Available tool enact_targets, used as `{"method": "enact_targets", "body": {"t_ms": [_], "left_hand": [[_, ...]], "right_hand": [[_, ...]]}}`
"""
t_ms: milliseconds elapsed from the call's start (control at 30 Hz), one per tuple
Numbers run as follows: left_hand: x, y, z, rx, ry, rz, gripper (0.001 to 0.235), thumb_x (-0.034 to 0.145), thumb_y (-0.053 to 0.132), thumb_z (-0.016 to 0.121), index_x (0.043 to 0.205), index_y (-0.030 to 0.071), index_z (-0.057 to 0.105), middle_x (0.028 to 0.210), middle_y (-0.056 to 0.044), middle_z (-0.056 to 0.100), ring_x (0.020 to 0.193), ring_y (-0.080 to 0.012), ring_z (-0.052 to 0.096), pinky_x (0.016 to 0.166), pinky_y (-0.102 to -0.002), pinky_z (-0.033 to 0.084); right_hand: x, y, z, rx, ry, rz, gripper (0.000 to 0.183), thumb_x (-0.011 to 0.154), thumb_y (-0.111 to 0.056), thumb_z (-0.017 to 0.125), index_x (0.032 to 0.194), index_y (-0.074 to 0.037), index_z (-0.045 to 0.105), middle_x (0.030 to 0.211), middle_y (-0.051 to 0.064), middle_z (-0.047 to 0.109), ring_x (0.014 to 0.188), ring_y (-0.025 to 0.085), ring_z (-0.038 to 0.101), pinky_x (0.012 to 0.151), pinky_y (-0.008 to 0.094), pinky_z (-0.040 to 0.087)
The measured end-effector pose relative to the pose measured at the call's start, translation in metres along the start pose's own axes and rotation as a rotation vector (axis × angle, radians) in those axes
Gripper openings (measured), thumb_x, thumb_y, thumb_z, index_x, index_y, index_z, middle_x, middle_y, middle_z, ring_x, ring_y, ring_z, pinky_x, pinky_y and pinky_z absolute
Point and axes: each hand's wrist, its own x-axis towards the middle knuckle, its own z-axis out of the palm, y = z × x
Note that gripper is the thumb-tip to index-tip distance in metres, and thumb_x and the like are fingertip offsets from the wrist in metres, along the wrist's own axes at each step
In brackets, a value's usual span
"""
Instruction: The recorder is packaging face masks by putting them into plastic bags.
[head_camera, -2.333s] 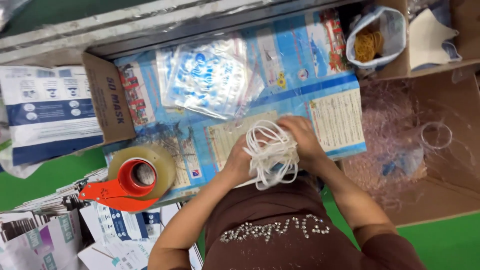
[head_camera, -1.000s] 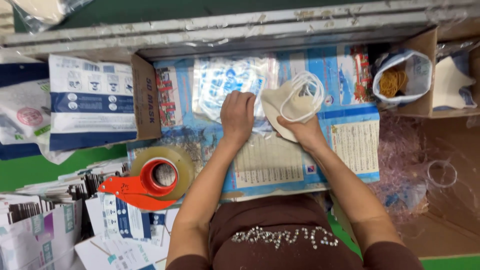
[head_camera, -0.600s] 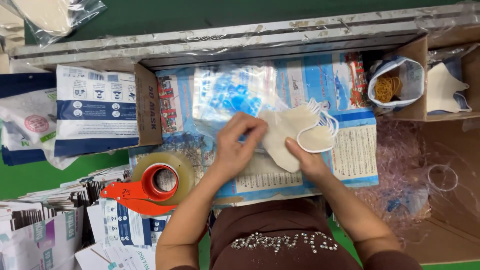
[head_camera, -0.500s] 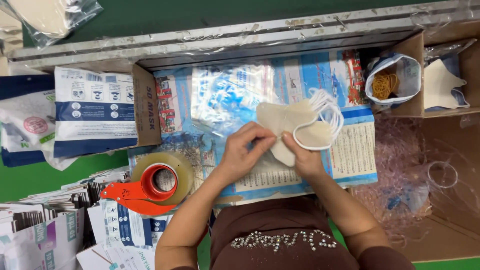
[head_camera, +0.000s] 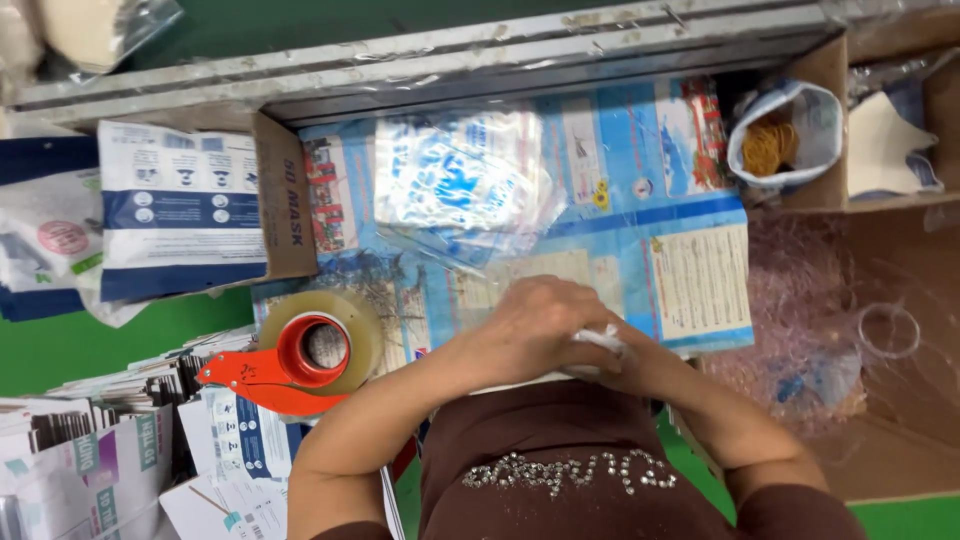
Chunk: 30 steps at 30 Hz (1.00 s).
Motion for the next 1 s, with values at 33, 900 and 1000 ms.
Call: {"method": "enact_targets", "body": {"t_ms": [33,900,1000], "left_hand": [[0.003,0.003,-0.01,-0.003,-0.007,0.006,0.024,0.083,0.027,0.083,0.096,0.009,0.074,0.097,-0.007,0.076,0.09,-0.0248,0.075,0.078,-0.037,0.059],[-0.036,-0.038,0.017,-0.814,0.274,-0.57,0.029,0.087,0.015,0.083,0.09,0.008,0.055,0.098,-0.009,0.076,0.102,-0.0156,0.073,0.088,-0.033,0.06],[-0.031,-0.018,0.013,-0.99,0.311,-0.588,0.044,0.08,0.013,0.085,0.113,0.012,0.056,0.103,-0.006,0.075,0.099,-0.0147,0.072,0.088,-0.031,0.059]], "right_hand": [[0.002,0.0,-0.009,0.001,0.009,0.003,0.057,0.082,-0.018,0.08,0.131,-0.002,0.056,0.131,0.014,0.059,0.122,0.026,0.057,0.102,0.038,0.047],[0.0,-0.079,-0.055,-0.139,0.816,-0.352,0.038,0.086,0.013,0.077,0.122,0.007,0.065,0.099,0.013,0.07,0.087,0.016,0.069,0.079,0.027,0.057],[-0.001,-0.088,-0.052,-0.106,0.831,-0.365,0.038,0.088,0.012,0.078,0.123,0.007,0.064,0.099,0.012,0.069,0.087,0.015,0.068,0.079,0.026,0.058]]}}
